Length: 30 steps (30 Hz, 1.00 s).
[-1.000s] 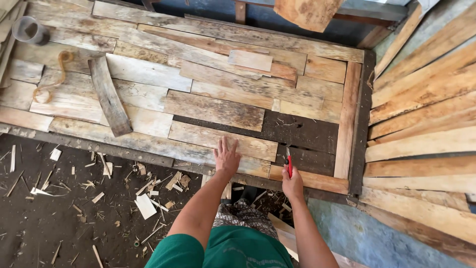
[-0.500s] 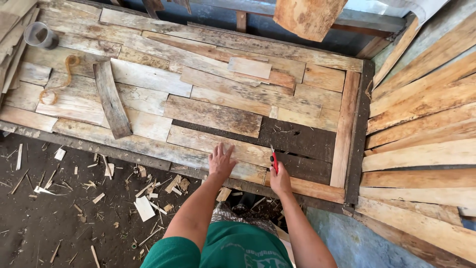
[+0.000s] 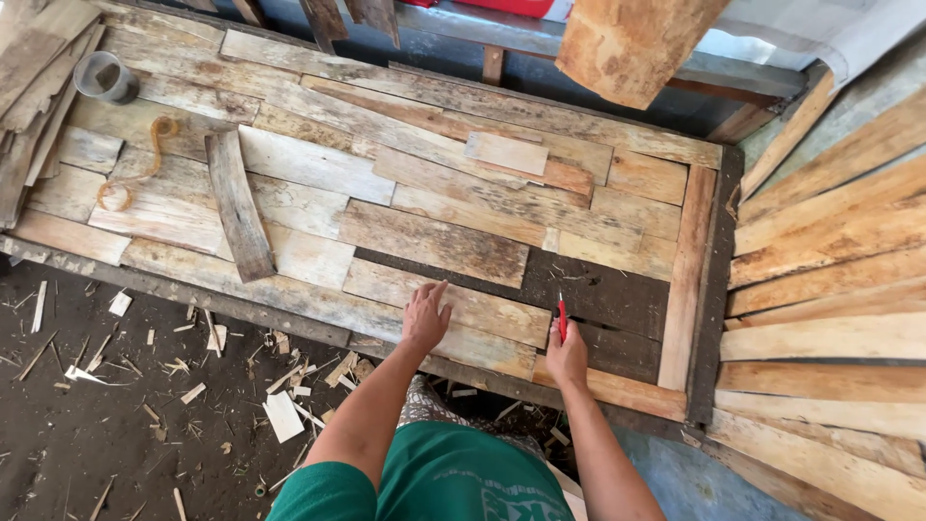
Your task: The person fits thin wooden strips into the gaps of a rectangular wood panel frame, pressing each strip into place by hand. They use a red utility knife to trim strips to size and reposition pieces to fill the open sections of the panel.
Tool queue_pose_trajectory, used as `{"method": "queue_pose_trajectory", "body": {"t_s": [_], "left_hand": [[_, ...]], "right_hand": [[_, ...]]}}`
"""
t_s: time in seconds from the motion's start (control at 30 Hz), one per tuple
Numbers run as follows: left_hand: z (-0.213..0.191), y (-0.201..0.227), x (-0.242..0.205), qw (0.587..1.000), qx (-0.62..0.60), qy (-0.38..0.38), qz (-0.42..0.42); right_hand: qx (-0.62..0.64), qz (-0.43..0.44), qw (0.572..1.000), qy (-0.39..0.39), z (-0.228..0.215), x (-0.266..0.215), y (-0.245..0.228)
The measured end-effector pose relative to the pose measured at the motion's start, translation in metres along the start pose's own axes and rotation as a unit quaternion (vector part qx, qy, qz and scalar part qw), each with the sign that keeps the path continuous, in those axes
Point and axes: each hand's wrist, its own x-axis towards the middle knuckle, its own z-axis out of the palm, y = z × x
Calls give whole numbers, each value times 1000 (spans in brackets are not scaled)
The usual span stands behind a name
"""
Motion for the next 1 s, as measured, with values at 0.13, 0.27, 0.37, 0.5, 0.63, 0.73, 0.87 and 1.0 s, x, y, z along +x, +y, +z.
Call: {"method": "queue_pose_trajectory", "body": {"t_s": [0.13, 0.27, 0.37, 0.5, 0.63, 0.73, 0.87, 1.0], "left_hand": [[-22, -31, 25, 998, 52, 31, 5], [-48, -60, 56, 998, 51, 37, 25], [-67, -77, 73, 998, 55, 23, 36], [-83, -93, 90, 997, 48, -13, 51], [-87, -107, 96, 993, 64, -30, 93], [-94, -109, 98, 991, 59, -69, 97], [-95, -111, 94, 986, 77, -92, 117], [-93, -112, 96, 985, 71, -89, 126]], "right_hand": [[-35, 6, 999, -1, 20, 15, -28], [-42, 23, 999, -9, 51, 39, -42], [-39, 2, 999, 8, 75, 51, -47], [-64, 31, 997, 20, 96, 59, -66], [-70, 4, 996, 54, 120, 68, -40], [-93, 14, 994, 62, 125, 70, -36], [-97, 71, 992, 42, 121, 60, -57], [-124, 86, 988, 28, 121, 60, -60]]}}
